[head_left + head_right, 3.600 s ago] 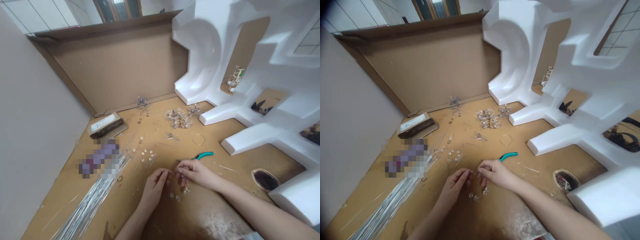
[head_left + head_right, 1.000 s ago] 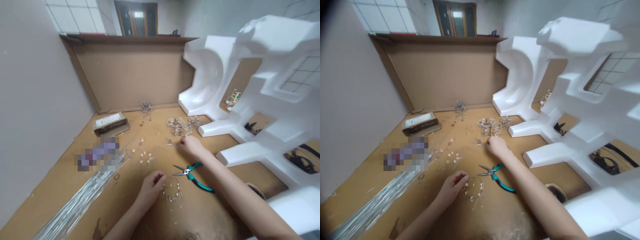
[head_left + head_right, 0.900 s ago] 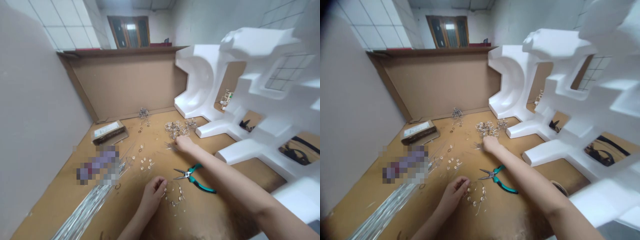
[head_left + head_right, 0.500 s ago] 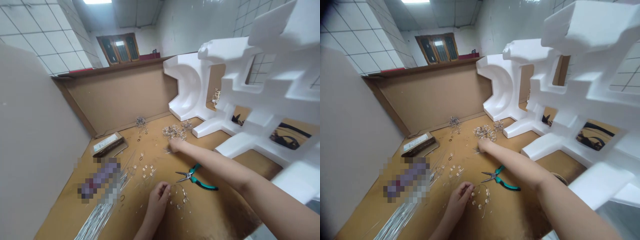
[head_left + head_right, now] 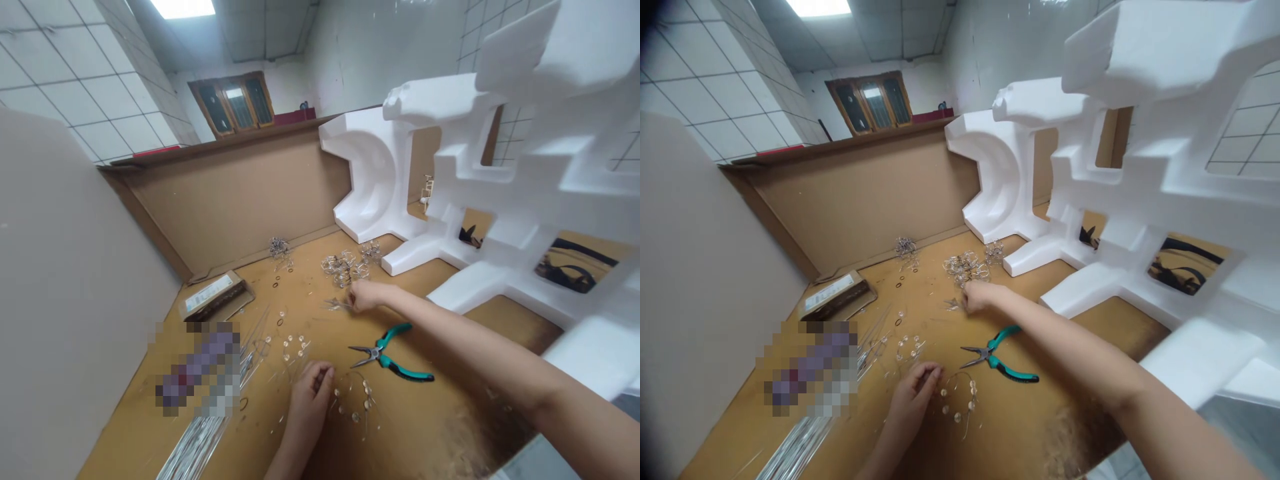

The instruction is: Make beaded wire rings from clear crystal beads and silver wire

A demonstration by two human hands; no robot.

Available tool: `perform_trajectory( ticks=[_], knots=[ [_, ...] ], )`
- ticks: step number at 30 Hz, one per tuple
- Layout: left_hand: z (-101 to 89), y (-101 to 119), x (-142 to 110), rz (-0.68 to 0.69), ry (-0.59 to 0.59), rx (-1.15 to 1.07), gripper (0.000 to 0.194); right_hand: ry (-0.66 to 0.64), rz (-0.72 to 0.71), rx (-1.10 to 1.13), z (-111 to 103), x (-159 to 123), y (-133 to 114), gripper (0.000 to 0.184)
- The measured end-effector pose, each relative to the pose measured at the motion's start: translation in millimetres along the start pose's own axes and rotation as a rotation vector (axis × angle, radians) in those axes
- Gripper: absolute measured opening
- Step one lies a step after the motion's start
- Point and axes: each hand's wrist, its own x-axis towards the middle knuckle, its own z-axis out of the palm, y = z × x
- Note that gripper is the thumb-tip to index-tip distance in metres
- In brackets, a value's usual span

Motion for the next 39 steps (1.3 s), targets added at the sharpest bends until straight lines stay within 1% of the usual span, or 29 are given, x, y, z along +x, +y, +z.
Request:
perform_trajectory(
  ticks=[2,5,6,7,8,9,13,17,20,25,28,30,34,36,39],
  knots=[
    [-5.3,14,12,0.128,0.01,0.191,0.025,0.055,-0.064,0.01,-1,-13,-8,0.016],
    [-7.8,40,39,0.256,0.024,0.485,0.025,0.116,-0.136,-0.003,-6,-30,-23,0.02],
    [-7.0,47,48,0.291,0.011,0.571,0.025,0.13,-0.152,-0.013,-9,-35,-28,0.021],
    [-5.8,53,57,0.301,-0.015,0.624,0.024,0.143,-0.165,-0.023,-11,-39,-32,0.021],
    [-4.2,58,64,0.299,-0.068,0.638,0.023,0.156,-0.173,-0.033,-12,-43,-36,0.021],
    [-2.5,61,70,0.308,-0.096,0.632,0.023,0.169,-0.176,-0.041,-13,-48,-39,0.02],
    [3.1,63,80,0.329,-0.168,0.54,0.02,0.241,-0.137,-0.028,-7,-60,-45,0.022],
    [3.4,60,80,0.291,-0.185,0.367,0.017,0.313,-0.082,0.104,2,-65,-43,0.017],
    [0.3,55,81,0.216,-0.18,0.174,0.013,0.313,-0.084,0.308,6,-64,-34,0.012],
    [-8.0,52,85,0.06,-0.204,-0.188,0.026,0.22,-0.176,0.737,12,-60,-16,0.023],
    [-15.3,56,88,0.013,-0.228,-0.317,0.03,0.198,-0.226,0.925,12,-61,-13,0.026],
    [-21.4,59,89,-0.035,-0.28,-0.389,0.03,0.184,-0.243,1.007,11,-62,-14,0.025],
    [-34.1,62,89,-0.123,-0.38,-0.462,0.027,0.16,-0.258,1.089,6,-64,-17,0.022],
    [-38.3,62,89,-0.105,-0.379,-0.437,0.025,0.163,-0.261,1.106,4,-63,-19,0.021],
    [-40.4,61,88,-0.041,-0.343,-0.431,0.023,0.163,-0.263,1.14,3,-62,-23,0.021]
  ],
)
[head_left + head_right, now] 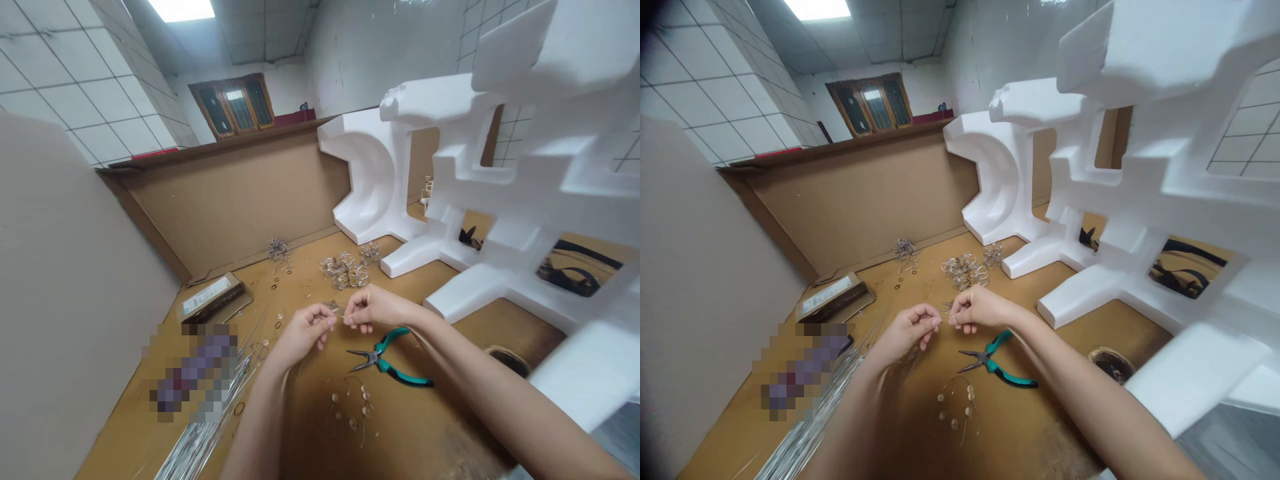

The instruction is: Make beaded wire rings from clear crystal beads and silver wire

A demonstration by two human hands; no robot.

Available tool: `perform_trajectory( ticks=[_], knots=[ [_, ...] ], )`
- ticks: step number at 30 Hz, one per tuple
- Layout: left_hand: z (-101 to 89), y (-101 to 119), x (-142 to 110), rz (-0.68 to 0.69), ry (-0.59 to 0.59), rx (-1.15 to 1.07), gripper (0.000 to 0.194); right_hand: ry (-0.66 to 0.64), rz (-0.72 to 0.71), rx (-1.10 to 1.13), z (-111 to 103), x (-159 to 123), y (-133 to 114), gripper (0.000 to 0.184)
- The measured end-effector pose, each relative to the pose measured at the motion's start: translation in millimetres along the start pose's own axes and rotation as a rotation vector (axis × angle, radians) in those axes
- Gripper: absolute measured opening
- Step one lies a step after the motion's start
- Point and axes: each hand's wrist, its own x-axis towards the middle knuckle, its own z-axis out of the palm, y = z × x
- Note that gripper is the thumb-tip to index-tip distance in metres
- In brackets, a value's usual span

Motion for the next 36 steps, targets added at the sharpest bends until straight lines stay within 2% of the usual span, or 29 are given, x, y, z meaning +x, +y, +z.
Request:
perform_trajectory(
  ticks=[4,8,12,18,25,30,36],
  knots=[
    [3.8,-1,1,0.064,0.062,-0.03,0.023,-0.014,0.017,0.093,3,0,3,0.025],
    [10.3,1,3,0.077,0.131,-0.098,0.025,0.019,0.032,0.19,2,-1,8,0.027],
    [13.8,4,3,0.066,0.149,-0.138,0.026,0.031,0.043,0.208,3,-3,8,0.027],
    [16.1,4,2,0.084,0.222,-0.178,0.025,0.146,-0.035,0.29,11,-3,7,0.029],
    [19.6,5,1,0.123,0.262,-0.241,0.025,0.128,-0.036,0.3,12,-4,7,0.027],
    [20.0,7,0,0.064,0.168,-0.145,0.028,0.123,-0.009,0.16,9,-6,3,0.026],
    [21.2,6,1,0.047,0.237,-0.108,0.026,0.155,0.011,0.02,13,-2,-1,0.03]
  ],
)
